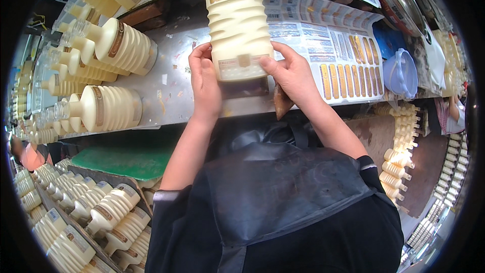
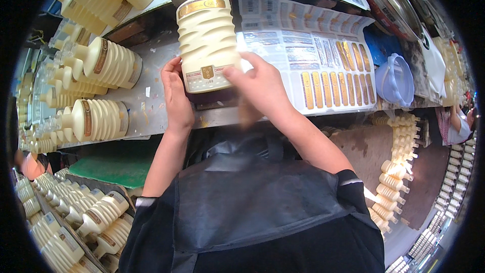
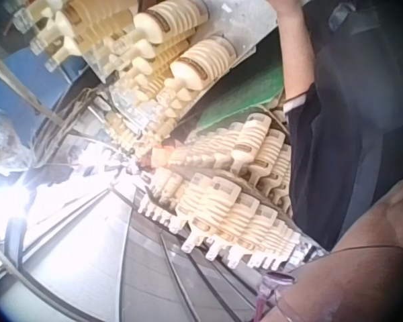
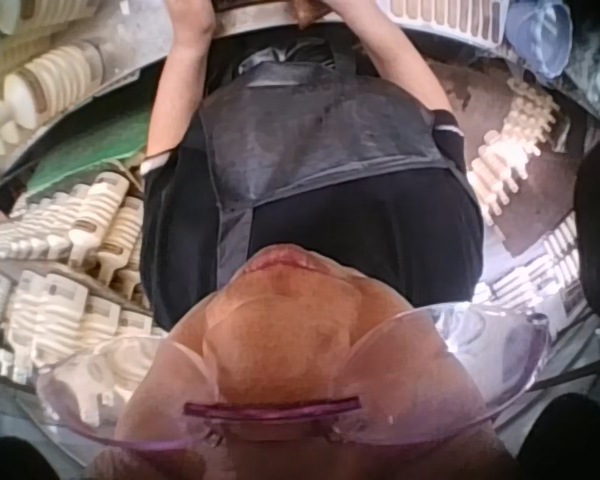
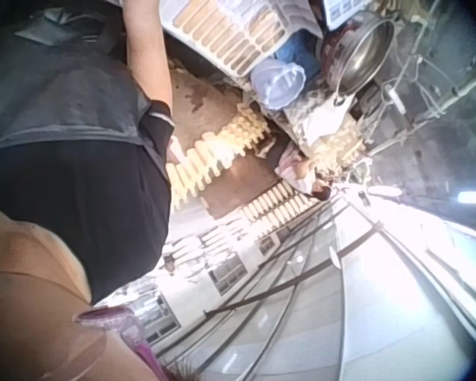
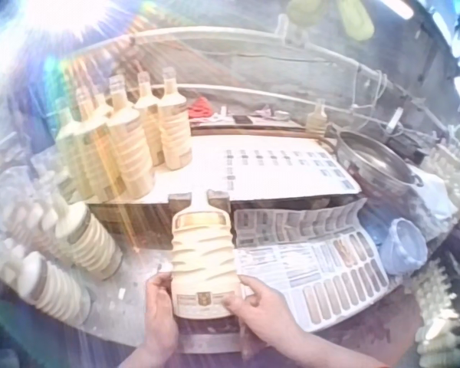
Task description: The person applies paper labels to cream-colored plastic bottles by hand. They smooth each label around the bottle, then place the labeled bottles on a table and arrange them in rows.
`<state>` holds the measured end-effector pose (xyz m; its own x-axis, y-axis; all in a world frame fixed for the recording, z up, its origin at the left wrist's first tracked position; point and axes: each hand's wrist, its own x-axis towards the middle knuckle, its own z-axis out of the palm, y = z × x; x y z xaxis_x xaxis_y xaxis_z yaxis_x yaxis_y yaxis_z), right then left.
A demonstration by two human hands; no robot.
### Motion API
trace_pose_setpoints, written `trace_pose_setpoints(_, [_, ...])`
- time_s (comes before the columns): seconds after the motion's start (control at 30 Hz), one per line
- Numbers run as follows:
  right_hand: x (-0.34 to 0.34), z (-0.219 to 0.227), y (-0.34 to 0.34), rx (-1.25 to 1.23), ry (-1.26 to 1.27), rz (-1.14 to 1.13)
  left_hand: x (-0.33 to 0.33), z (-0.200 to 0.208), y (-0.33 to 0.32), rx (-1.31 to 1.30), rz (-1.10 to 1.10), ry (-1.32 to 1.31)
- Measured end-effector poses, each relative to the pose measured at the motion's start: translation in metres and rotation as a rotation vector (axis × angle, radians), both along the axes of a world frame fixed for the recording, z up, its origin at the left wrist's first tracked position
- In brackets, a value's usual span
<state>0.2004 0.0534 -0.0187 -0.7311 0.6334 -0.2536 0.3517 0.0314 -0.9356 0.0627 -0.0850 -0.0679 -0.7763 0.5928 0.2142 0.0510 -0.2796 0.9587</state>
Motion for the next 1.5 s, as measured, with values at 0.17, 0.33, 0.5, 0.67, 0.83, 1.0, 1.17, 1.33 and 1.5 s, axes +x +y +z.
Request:
trace_pose_setpoints(0.17, [-0.002,-0.004,-0.002,-0.05,0.074,-0.026,0.003,-0.005,0.002,-0.089,0.024,0.16])
trace_pose_setpoints(0.33, [-0.002,-0.008,-0.006,-0.079,0.142,-0.085,0.0,-0.008,-0.004,-0.081,-0.036,0.116])
trace_pose_setpoints(0.5, [0.005,-0.006,0.002,-0.061,0.113,0.018,-0.003,-0.007,-0.012,-0.061,-0.1,-0.027])
trace_pose_setpoints(0.67, [0.013,0.0,0.018,-0.153,0.142,0.021,-0.006,-0.006,-0.017,0.005,-0.164,0.009])
trace_pose_setpoints(0.83, [0.017,0.002,0.02,-0.176,0.131,0.057,-0.005,-0.005,-0.017,-0.156,-0.164,0.148])
trace_pose_setpoints(1.0, [0.019,0.018,0.028,-0.239,0.222,-0.051,-0.005,-0.004,-0.015,-0.321,-0.074,0.228])
trace_pose_setpoints(1.17, [0.023,0.033,0.022,-0.111,0.27,0.027,0.0,0.002,-0.015,-0.415,0.022,0.381])
trace_pose_setpoints(1.33, [0.016,0.032,0.015,0.329,0.16,0.06,0.006,0.009,-0.013,-0.468,0.105,0.513])
trace_pose_setpoints(1.5, [0.021,0.033,0.0,0.816,0.367,-0.126,0.012,0.013,-0.006,-0.416,0.156,0.573])
